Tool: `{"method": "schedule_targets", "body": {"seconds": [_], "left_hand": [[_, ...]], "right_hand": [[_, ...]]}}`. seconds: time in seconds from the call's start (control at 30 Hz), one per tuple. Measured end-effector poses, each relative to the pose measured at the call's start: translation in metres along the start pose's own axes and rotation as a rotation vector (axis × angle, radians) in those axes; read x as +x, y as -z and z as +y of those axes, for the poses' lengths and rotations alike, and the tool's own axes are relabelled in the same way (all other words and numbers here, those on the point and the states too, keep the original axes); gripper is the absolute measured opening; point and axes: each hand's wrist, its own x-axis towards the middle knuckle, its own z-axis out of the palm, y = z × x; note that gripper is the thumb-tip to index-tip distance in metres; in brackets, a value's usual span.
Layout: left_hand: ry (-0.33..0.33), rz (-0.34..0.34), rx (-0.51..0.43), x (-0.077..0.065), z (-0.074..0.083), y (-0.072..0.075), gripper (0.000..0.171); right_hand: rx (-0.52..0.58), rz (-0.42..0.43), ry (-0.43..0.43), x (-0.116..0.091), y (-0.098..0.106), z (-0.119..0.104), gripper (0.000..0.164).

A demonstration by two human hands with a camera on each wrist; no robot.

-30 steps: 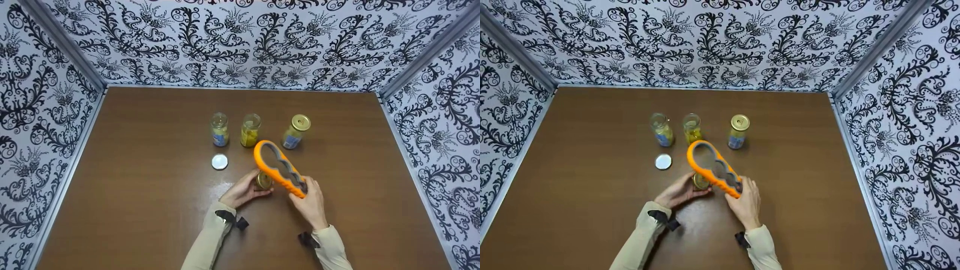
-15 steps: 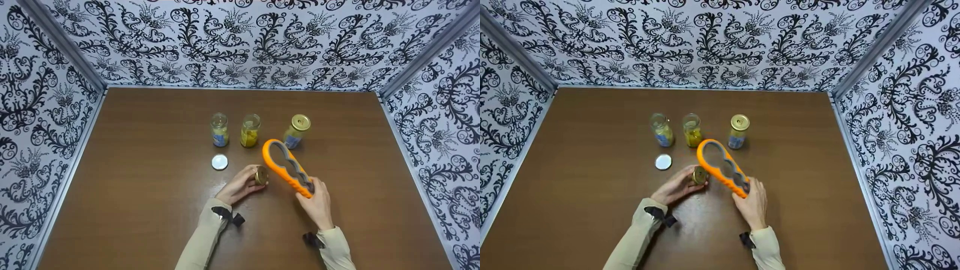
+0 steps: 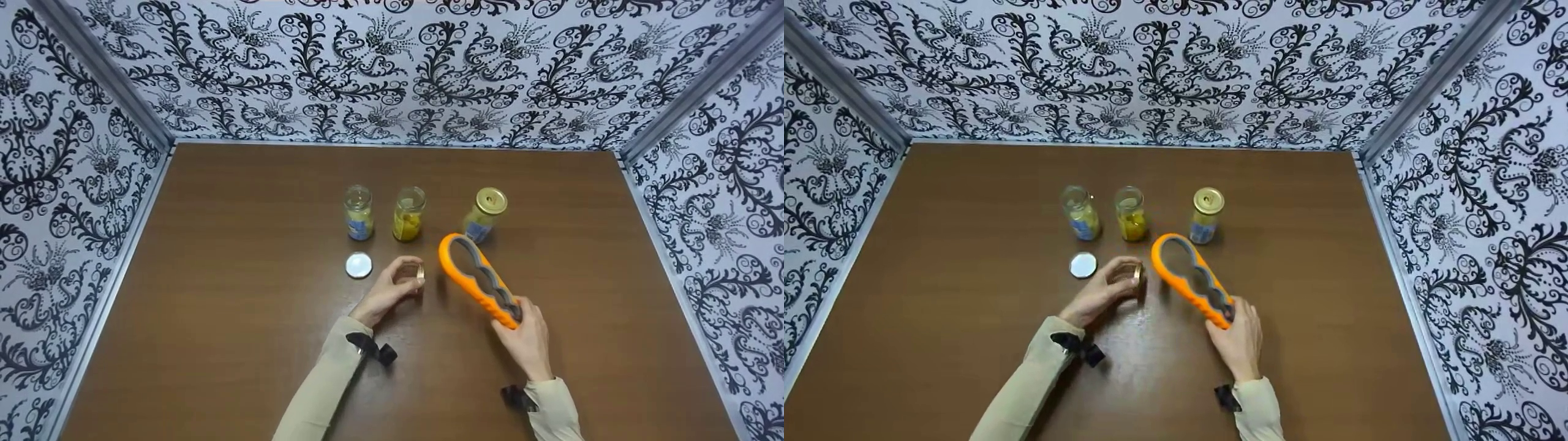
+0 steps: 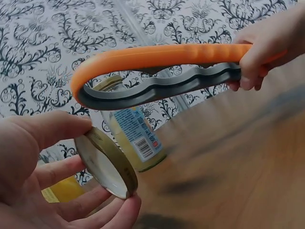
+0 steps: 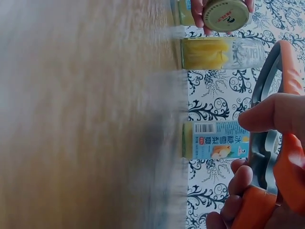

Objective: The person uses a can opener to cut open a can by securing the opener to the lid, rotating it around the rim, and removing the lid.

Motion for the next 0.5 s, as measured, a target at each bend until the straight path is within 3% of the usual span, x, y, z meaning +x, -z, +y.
{"method": "schedule_targets", "body": {"seconds": [0.17,0.37,0.5], "left_hand": [[-0.094,-0.021,0.200,0.008,0.004,0.003,0.046],[-0.243,0.025,0.518,0.015,0.007,0.006,0.044],[-0.280,0.055,0.685,0.019,0.008,0.009,0.043]], "right_hand": [[-0.007,0.005,-0.011,-0.001,0.000,0.000,0.040],[-0.002,0.004,-0.026,-0.002,0.001,0.001,0.041],[0.001,-0.004,-0.040,-0.004,0.002,0.003,0.042]]}}
